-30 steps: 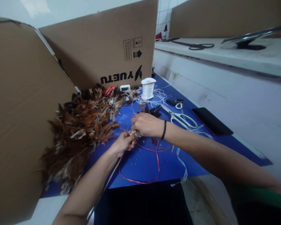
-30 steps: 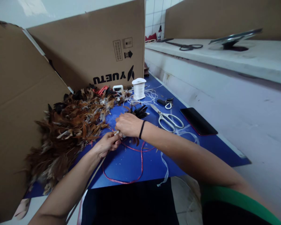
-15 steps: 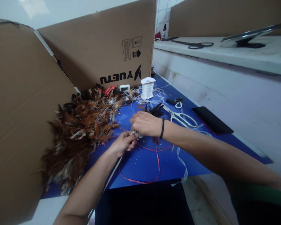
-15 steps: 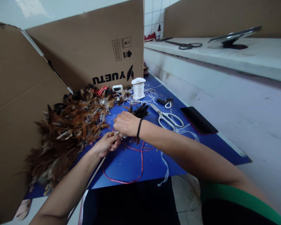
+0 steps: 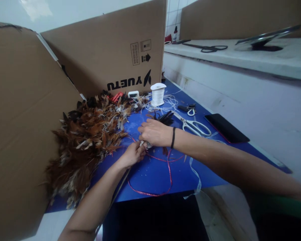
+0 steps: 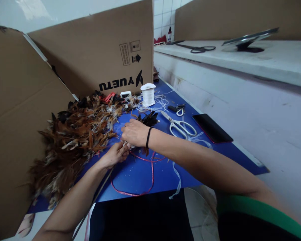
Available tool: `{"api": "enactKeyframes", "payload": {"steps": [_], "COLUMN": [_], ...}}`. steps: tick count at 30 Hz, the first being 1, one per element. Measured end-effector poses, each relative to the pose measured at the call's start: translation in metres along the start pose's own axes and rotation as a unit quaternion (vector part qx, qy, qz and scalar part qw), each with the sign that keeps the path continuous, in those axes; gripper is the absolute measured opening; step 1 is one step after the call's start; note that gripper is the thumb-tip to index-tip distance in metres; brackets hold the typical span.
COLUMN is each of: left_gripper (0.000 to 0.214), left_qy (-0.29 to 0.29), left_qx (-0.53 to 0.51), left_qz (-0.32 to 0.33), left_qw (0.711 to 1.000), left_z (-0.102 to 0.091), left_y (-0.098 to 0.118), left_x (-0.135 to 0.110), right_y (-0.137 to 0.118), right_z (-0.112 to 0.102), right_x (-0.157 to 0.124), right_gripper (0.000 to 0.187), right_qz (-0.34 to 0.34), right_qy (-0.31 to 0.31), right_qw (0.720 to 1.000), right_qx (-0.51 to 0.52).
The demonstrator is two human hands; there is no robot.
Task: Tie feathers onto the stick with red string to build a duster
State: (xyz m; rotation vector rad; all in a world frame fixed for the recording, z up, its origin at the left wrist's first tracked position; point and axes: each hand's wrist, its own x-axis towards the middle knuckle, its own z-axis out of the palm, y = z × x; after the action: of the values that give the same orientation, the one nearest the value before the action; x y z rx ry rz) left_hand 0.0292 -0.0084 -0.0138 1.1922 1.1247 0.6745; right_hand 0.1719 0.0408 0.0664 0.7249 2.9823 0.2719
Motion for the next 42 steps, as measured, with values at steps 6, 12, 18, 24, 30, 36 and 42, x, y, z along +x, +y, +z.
{"api": "enactKeyframes", "payload": {"steps": [6, 12, 18, 24, 30, 36, 42], "left_gripper": [0.046, 0.042, 0.045, 0.047, 0.048, 0.044, 0.043], "left_qy": [0.025, 0.06, 0.081, 0.085, 0.054, 0.005, -0.04], "left_qx": [-0.004, -0.006, -0.026, -0.018, -0.056, -0.075, -0.087], "left_qz": [0.005, 0.025, 0.061, 0.086, 0.081, 0.057, 0.042], "left_qw": [1.0, 0.998, 0.995, 0.993, 0.994, 0.996, 0.994], "left_z": [-0.002, -0.01, -0.012, -0.003, 0.002, 0.003, 0.0], "left_y": [0.009, 0.012, 0.016, 0.019, 0.016, 0.018, 0.017], "left_x": [-0.003, -0.004, -0.008, -0.014, -0.019, -0.023, -0.022], "right_y": [0.008, -0.016, -0.065, -0.064, -0.059, -0.055, -0.056], "right_z": [-0.011, -0.02, 0.029, 0.066, 0.053, 0.05, 0.054], "right_x": [-0.017, -0.053, -0.059, -0.012, 0.012, 0.019, 0.016], "right_gripper": [0.022, 0.028, 0.029, 0.031, 0.034, 0.027, 0.024], "right_qz": [0.029, 0.129, 0.224, 0.215, 0.174, 0.169, 0.185], "right_qy": [0.072, 0.32, 0.22, 0.254, 0.244, 0.255, 0.246], "right_qw": [0.997, 0.934, 0.821, 0.528, 0.315, 0.304, 0.359], "right_qx": [0.019, 0.098, 0.478, 0.781, 0.9, 0.902, 0.881]}}
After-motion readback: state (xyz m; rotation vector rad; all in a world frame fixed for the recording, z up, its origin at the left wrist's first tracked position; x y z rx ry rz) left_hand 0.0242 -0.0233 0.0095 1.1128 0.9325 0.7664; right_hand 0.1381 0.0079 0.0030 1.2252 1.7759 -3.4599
